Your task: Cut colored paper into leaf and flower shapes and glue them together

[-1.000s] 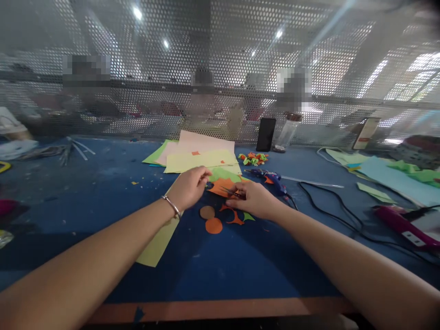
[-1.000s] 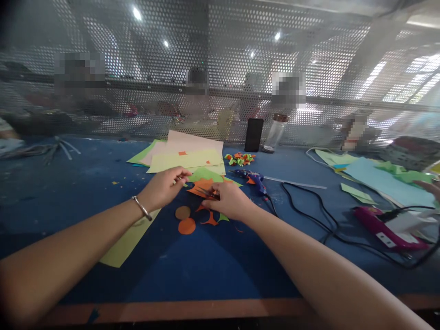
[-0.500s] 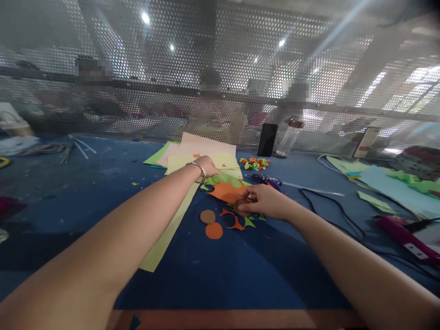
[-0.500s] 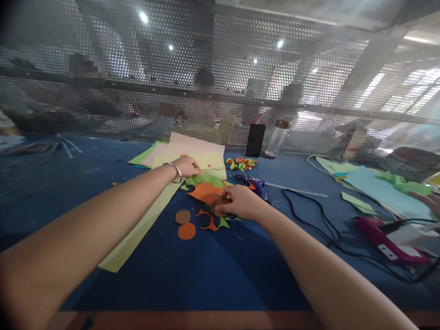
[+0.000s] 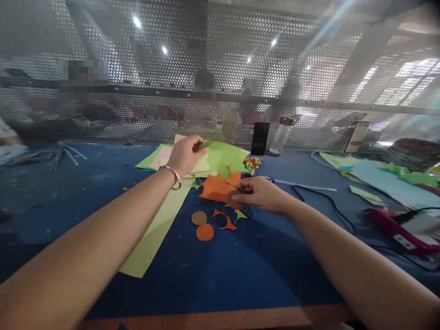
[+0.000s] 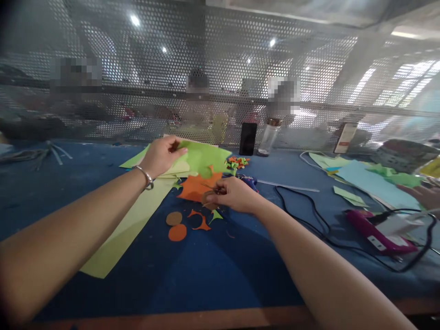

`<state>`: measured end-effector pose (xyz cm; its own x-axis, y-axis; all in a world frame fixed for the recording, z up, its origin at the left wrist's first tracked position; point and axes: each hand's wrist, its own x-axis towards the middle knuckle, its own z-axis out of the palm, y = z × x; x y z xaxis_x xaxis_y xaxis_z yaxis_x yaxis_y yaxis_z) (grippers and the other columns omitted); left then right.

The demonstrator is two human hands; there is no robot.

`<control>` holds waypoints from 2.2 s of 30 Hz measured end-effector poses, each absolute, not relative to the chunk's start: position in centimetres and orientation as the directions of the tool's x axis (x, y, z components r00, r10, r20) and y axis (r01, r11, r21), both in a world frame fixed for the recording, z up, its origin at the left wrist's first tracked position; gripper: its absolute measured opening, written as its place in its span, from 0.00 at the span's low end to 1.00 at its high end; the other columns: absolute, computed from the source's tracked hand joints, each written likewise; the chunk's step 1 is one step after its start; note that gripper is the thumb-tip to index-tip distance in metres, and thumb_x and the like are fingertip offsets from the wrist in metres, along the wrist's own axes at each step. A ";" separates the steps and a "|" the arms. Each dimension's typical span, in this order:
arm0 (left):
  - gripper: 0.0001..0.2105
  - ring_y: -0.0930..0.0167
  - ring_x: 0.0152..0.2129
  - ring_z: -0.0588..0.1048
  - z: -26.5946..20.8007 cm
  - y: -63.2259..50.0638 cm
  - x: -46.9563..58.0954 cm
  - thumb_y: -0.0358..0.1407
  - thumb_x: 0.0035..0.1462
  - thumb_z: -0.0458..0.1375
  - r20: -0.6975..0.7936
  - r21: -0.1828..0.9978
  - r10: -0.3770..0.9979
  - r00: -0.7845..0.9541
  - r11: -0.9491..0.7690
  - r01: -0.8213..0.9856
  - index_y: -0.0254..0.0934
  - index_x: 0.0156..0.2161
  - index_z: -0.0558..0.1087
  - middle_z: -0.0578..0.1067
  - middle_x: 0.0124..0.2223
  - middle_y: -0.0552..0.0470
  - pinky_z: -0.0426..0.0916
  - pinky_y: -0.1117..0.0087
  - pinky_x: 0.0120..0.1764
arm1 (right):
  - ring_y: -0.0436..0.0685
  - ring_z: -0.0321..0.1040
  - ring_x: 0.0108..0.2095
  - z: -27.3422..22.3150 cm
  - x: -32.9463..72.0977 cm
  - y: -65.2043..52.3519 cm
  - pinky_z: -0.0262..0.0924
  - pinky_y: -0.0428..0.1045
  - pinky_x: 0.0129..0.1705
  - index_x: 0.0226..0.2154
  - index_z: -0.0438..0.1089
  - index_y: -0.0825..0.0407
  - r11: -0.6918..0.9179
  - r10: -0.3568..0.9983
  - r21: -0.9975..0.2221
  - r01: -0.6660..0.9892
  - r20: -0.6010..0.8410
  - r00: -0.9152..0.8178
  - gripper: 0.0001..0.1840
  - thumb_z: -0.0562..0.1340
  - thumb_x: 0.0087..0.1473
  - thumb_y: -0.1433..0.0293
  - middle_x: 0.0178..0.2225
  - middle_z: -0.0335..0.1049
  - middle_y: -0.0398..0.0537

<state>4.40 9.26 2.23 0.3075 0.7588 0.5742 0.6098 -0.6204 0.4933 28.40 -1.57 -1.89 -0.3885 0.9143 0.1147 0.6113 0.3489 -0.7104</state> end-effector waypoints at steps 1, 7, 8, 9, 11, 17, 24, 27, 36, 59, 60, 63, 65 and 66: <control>0.08 0.71 0.28 0.68 2.2 8.8 4.0 0.39 0.57 0.60 0.620 0.497 0.736 0.272 -0.636 0.590 0.36 0.38 0.73 0.72 0.31 0.53 0.65 0.70 0.35 | 0.48 0.56 0.24 -1.9 28.3 -1.6 0.48 0.47 0.28 0.25 0.65 0.52 0.354 0.914 -0.715 0.602 0.129 -0.385 0.15 0.66 0.53 0.60 0.22 0.60 0.38; 0.09 0.71 0.29 0.75 1.0 5.4 2.8 0.31 0.54 0.63 0.392 0.913 0.920 0.023 -0.392 0.115 0.37 0.39 0.69 0.77 0.36 0.51 0.74 0.69 0.33 | 0.52 0.65 0.29 -2.1 27.5 -2.0 0.58 0.48 0.32 0.35 0.72 0.53 0.354 0.921 -0.785 0.509 0.197 -0.336 0.11 0.64 0.56 0.62 0.30 0.72 0.45; 0.09 0.71 0.31 0.76 0.7 4.7 2.8 0.29 0.53 0.63 0.305 0.952 0.952 0.026 -0.305 0.027 0.37 0.40 0.69 0.77 0.39 0.50 0.75 0.69 0.35 | 0.52 0.65 0.29 -2.0 27.3 -2.1 0.58 0.48 0.32 0.34 0.71 0.53 0.356 0.923 -0.789 0.501 0.211 -0.323 0.11 0.64 0.56 0.62 0.29 0.72 0.45; 0.09 0.72 0.31 0.76 0.5 4.0 2.8 0.27 0.53 0.62 0.225 0.974 0.973 0.040 -0.224 -0.034 0.37 0.40 0.69 0.77 0.40 0.49 0.75 0.69 0.36 | 0.52 0.65 0.28 -1.8 27.1 -2.3 0.58 0.48 0.32 0.33 0.71 0.53 0.358 0.924 -0.792 0.495 0.224 -0.310 0.11 0.64 0.56 0.61 0.28 0.71 0.44; 0.10 0.73 0.30 0.76 0.1 2.6 2.9 0.27 0.54 0.62 0.107 0.989 0.986 0.131 -0.092 -0.116 0.37 0.42 0.70 0.78 0.41 0.49 0.75 0.68 0.37 | 0.51 0.63 0.26 -1.6 26.8 -2.5 0.56 0.48 0.31 0.31 0.70 0.53 0.371 0.923 -0.788 0.491 0.254 -0.290 0.12 0.63 0.57 0.61 0.24 0.68 0.42; 0.11 0.70 0.34 0.79 -0.9 -0.4 3.4 0.29 0.56 0.62 -0.003 0.973 0.937 0.348 0.084 -0.216 0.38 0.44 0.71 0.80 0.44 0.47 0.75 0.68 0.41 | 0.50 0.60 0.24 -1.5 26.5 -2.7 0.51 0.47 0.28 0.29 0.68 0.52 0.370 0.927 -0.794 0.482 0.279 -0.251 0.15 0.64 0.57 0.57 0.22 0.66 0.40; 0.10 0.65 0.39 0.80 -1.1 -0.7 3.7 0.30 0.53 0.59 0.037 0.990 0.920 0.391 0.019 -0.140 0.39 0.42 0.70 0.80 0.45 0.45 0.75 0.63 0.43 | 0.46 0.50 0.18 -1.8 26.3 -2.7 0.44 0.46 0.22 0.29 0.68 0.51 0.274 0.959 -0.885 0.375 0.225 -0.169 0.19 0.66 0.54 0.53 0.18 0.55 0.34; 0.11 0.66 0.37 0.80 -1.0 -0.2 3.3 0.29 0.51 0.59 0.079 0.985 0.934 0.348 -0.019 -0.174 0.39 0.42 0.70 0.80 0.44 0.47 0.74 0.65 0.40 | 0.45 0.47 0.17 -1.8 26.2 -2.8 0.40 0.46 0.20 0.26 0.64 0.51 0.222 0.971 -0.933 0.283 0.186 -0.147 0.21 0.68 0.52 0.53 0.17 0.53 0.33; 0.08 0.76 0.20 0.70 -0.8 2.6 0.8 0.24 0.48 0.54 0.142 0.977 0.989 0.047 -0.133 -0.169 0.38 0.34 0.66 0.71 0.27 0.57 0.64 0.73 0.26 | 0.44 0.48 0.15 -1.8 26.7 -2.5 0.40 0.44 0.16 0.33 0.69 0.51 0.126 0.992 -0.989 0.079 0.123 -0.037 0.20 0.72 0.48 0.54 0.16 0.55 0.32; 0.11 0.61 0.45 0.79 -1.2 -2.5 4.5 0.39 0.58 0.66 0.204 0.883 0.779 0.593 0.116 -0.455 0.35 0.43 0.80 0.82 0.45 0.43 0.73 0.63 0.47 | 0.41 0.48 0.13 -1.7 24.6 -3.0 0.36 0.43 0.15 0.26 0.64 0.52 0.130 0.991 -0.984 -0.125 0.131 -0.002 0.23 0.75 0.44 0.57 0.16 0.55 0.30; 0.11 0.60 0.46 0.79 -1.4 -2.6 4.8 0.40 0.59 0.65 0.204 0.899 0.792 0.575 0.080 -0.430 0.35 0.44 0.80 0.82 0.45 0.43 0.72 0.62 0.48 | 0.41 0.48 0.13 -1.7 24.5 -3.1 0.36 0.43 0.15 0.27 0.65 0.52 0.134 0.991 -0.984 -0.114 0.135 -0.002 0.23 0.75 0.43 0.56 0.16 0.56 0.31; 0.13 0.60 0.46 0.79 -1.8 -2.7 5.1 0.41 0.57 0.66 0.167 0.931 0.877 0.450 0.010 -0.364 0.37 0.45 0.81 0.82 0.46 0.44 0.73 0.61 0.48 | 0.42 0.48 0.13 -1.9 23.9 -3.5 0.37 0.44 0.15 0.27 0.67 0.52 0.146 0.988 -0.987 -0.064 0.149 -0.036 0.22 0.75 0.44 0.56 0.16 0.57 0.32; 0.14 0.60 0.45 0.79 -1.9 -2.6 5.0 0.40 0.53 0.69 0.128 0.950 0.929 0.348 -0.014 -0.312 0.38 0.44 0.81 0.82 0.47 0.45 0.73 0.62 0.47 | 0.43 0.47 0.14 -2.1 23.5 -3.7 0.38 0.45 0.16 0.28 0.69 0.52 0.156 0.985 -0.988 -0.013 0.156 -0.077 0.20 0.73 0.47 0.55 0.16 0.56 0.32; 0.14 0.61 0.44 0.79 -1.9 -2.6 5.0 0.39 0.51 0.70 0.104 0.958 0.949 0.299 -0.015 -0.286 0.37 0.43 0.82 0.82 0.47 0.45 0.74 0.63 0.46 | 0.43 0.47 0.15 -2.2 23.4 -3.8 0.39 0.45 0.17 0.29 0.70 0.53 0.173 0.982 -0.985 0.022 0.171 -0.086 0.19 0.72 0.48 0.55 0.16 0.56 0.32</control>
<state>4.95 -2.55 -1.93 0.2990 0.9486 0.1036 -0.2855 -0.0147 0.9583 23.36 -3.82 -2.18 -0.0858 0.9816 0.1708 0.0221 0.1733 -0.9846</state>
